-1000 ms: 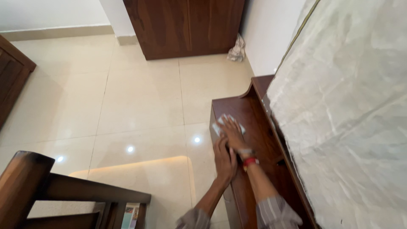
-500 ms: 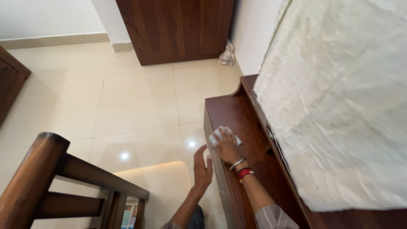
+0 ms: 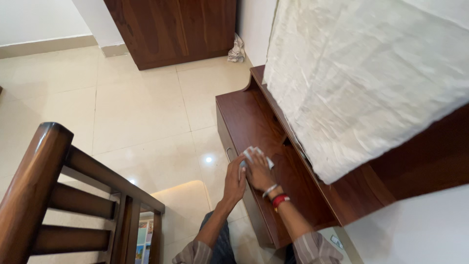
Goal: The person wipes the surface of a wooden bed frame or low cabinet using a white cloth. They move along the length of the furniture, cleaning the top and side edges.
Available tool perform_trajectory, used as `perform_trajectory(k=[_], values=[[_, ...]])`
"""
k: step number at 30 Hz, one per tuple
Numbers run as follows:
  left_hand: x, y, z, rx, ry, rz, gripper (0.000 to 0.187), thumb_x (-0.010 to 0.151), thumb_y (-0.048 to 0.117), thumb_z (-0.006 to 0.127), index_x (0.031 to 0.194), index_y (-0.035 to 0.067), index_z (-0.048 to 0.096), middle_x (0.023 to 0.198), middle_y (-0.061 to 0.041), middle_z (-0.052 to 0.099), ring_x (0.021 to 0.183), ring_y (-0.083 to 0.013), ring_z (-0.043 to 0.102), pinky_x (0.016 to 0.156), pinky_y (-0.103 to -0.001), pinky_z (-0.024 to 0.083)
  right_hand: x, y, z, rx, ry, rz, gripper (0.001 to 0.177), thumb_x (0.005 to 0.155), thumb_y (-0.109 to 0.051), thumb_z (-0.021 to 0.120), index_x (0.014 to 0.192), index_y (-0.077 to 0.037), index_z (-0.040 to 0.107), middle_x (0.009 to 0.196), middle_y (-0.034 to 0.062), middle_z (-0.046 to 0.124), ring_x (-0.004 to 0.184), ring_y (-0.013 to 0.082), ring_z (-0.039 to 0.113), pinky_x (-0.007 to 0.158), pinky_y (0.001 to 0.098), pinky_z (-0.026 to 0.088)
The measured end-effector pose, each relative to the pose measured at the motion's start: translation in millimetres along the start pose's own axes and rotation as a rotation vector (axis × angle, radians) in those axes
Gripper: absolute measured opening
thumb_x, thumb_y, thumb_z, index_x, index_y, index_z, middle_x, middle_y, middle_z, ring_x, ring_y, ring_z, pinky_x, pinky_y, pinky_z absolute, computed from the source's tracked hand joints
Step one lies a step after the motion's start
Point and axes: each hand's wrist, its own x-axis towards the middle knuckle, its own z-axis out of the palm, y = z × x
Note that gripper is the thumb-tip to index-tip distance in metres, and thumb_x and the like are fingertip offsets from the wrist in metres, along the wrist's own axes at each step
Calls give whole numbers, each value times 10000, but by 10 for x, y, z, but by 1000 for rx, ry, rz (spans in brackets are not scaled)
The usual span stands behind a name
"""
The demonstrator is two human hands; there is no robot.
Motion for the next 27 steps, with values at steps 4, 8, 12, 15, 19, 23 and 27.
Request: perform_trajectory(k=[4, 8, 12, 15, 19, 23, 27], values=[[-106, 203, 108, -54, -49, 65, 456, 972, -1, 452, 1417, 58, 534, 1459, -202, 554, 1368, -392, 515, 1161, -461, 413, -511, -52, -211, 21, -54, 10, 601, 943, -213, 497, 1522, -61, 441, 1626, 213, 351, 1553, 380, 234, 1268, 508, 130], [-306, 361, 257, -48, -105, 28, 529, 917, -69, 446, 1423, 68, 514, 1474, -205, 526, 1339, -386, 530, 1146, -450, 425, -718, 194, -501, 26, 18, 139, 570, 953, -250, 530, 1500, -95, 478, 1611, 193, 359, 1521, 375, 260, 1246, 503, 143], [-457, 493, 464, -63, -122, 113, 517, 916, -68, 460, 1414, 58, 521, 1484, -226, 509, 1380, -421, 476, 1166, -465, 382, -1046, 3, -515, -138, 8, 167, 506, 1006, -255, 523, 1478, -78, 485, 1609, 228, 331, 1518, 410, 240, 1242, 529, 112], [-536, 491, 657, -79, -143, 133, 482, 945, -31, 477, 1419, 53, 513, 1487, -231, 507, 1396, -423, 462, 1181, -469, 365, -1530, -275, -533, -64, -67, 36, 711, 916, -289, 556, 1523, 40, 388, 1593, 270, 302, 1509, 416, 227, 1236, 526, 101], [-674, 436, 833, -58, -181, 109, 422, 995, 15, 476, 1414, 44, 515, 1469, -229, 523, 1385, -423, 469, 1164, -473, 378, -2010, -444, -879, -77, -97, 128, 556, 986, -301, 488, 1486, -59, 464, 1619, 238, 316, 1542, 397, 219, 1258, 512, 118], [-811, 446, 938, 77, -165, 119, 405, 982, 26, 492, 1385, 12, 527, 1427, -235, 542, 1328, -433, 499, 1132, -482, 399, -1996, -418, -1124, -77, 41, 328, 532, 1002, -281, 451, 1497, -87, 475, 1624, 208, 322, 1527, 382, 222, 1234, 522, 120], [-828, 478, 988, 78, -83, 163, 373, 965, 22, 499, 1333, -2, 561, 1360, -229, 588, 1286, -433, 533, 1112, -486, 423, -1924, -584, -994, -122, 28, 364, 528, 1013, -261, 412, 1513, -101, 475, 1640, 182, 319, 1549, 358, 216, 1263, 508, 106]])
